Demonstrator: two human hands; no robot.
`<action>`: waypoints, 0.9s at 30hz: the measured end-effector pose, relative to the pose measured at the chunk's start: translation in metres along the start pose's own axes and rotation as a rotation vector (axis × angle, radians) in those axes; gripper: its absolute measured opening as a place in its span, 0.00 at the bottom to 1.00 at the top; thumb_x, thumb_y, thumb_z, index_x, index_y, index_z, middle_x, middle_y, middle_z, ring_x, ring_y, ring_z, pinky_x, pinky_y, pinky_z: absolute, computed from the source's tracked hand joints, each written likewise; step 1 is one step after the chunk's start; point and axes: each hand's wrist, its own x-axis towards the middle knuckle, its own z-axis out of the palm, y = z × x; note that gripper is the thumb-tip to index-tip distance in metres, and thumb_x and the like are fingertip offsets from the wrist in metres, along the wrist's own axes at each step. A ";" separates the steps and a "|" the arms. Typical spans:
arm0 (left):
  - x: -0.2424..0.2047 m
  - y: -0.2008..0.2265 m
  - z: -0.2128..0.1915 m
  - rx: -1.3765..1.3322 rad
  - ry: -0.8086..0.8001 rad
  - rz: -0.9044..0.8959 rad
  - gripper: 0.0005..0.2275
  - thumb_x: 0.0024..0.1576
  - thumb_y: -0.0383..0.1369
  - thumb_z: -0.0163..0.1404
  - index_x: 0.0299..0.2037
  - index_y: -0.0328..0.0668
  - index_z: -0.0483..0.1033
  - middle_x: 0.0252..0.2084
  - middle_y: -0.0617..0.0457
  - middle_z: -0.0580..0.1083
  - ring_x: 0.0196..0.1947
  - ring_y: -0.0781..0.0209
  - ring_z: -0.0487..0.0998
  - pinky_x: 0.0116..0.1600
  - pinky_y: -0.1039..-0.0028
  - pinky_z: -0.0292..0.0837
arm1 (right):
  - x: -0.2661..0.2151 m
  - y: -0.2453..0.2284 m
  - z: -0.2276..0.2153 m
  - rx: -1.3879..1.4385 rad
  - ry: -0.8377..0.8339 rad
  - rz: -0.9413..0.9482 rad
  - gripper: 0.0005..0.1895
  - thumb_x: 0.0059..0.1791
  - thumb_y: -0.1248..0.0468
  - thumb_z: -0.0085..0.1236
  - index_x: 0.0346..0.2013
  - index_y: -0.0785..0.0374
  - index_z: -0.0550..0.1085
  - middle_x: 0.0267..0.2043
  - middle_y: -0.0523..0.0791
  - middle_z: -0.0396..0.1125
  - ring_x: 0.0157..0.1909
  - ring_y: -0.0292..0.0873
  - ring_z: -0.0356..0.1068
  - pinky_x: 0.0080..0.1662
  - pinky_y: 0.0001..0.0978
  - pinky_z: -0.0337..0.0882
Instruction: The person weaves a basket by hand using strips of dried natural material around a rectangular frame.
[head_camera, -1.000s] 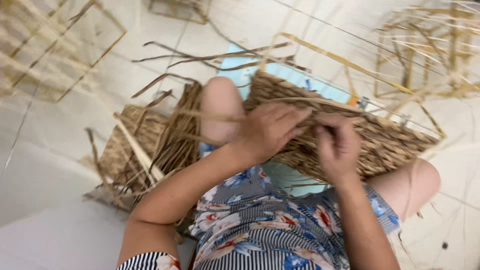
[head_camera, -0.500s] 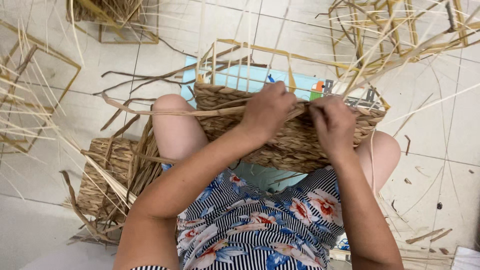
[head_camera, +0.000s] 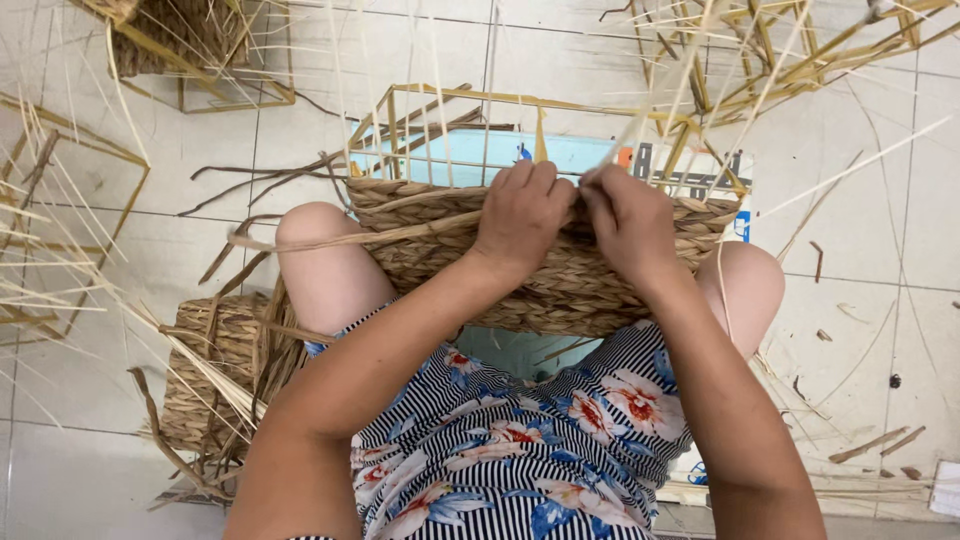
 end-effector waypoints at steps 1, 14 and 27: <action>-0.002 0.001 -0.007 -0.001 -0.002 0.005 0.04 0.53 0.30 0.53 0.33 0.41 0.73 0.37 0.49 0.69 0.41 0.51 0.70 0.46 0.61 0.67 | 0.006 0.000 -0.002 -0.001 0.004 0.003 0.04 0.54 0.71 0.59 0.43 0.65 0.76 0.37 0.53 0.72 0.38 0.52 0.75 0.40 0.39 0.73; -0.005 0.000 -0.036 0.252 -0.261 0.014 0.09 0.52 0.29 0.55 0.42 0.39 0.74 0.39 0.51 0.73 0.38 0.56 0.77 0.35 0.69 0.76 | 0.028 0.002 -0.007 -0.030 -0.211 0.107 0.06 0.54 0.65 0.59 0.39 0.64 0.72 0.29 0.51 0.73 0.33 0.56 0.75 0.36 0.45 0.72; 0.016 -0.036 -0.079 0.173 -0.464 -0.065 0.12 0.49 0.23 0.54 0.43 0.38 0.75 0.41 0.45 0.75 0.40 0.48 0.80 0.38 0.61 0.77 | 0.031 -0.031 0.004 -0.289 -0.233 -0.169 0.07 0.50 0.61 0.66 0.34 0.61 0.79 0.32 0.49 0.75 0.33 0.52 0.76 0.35 0.45 0.74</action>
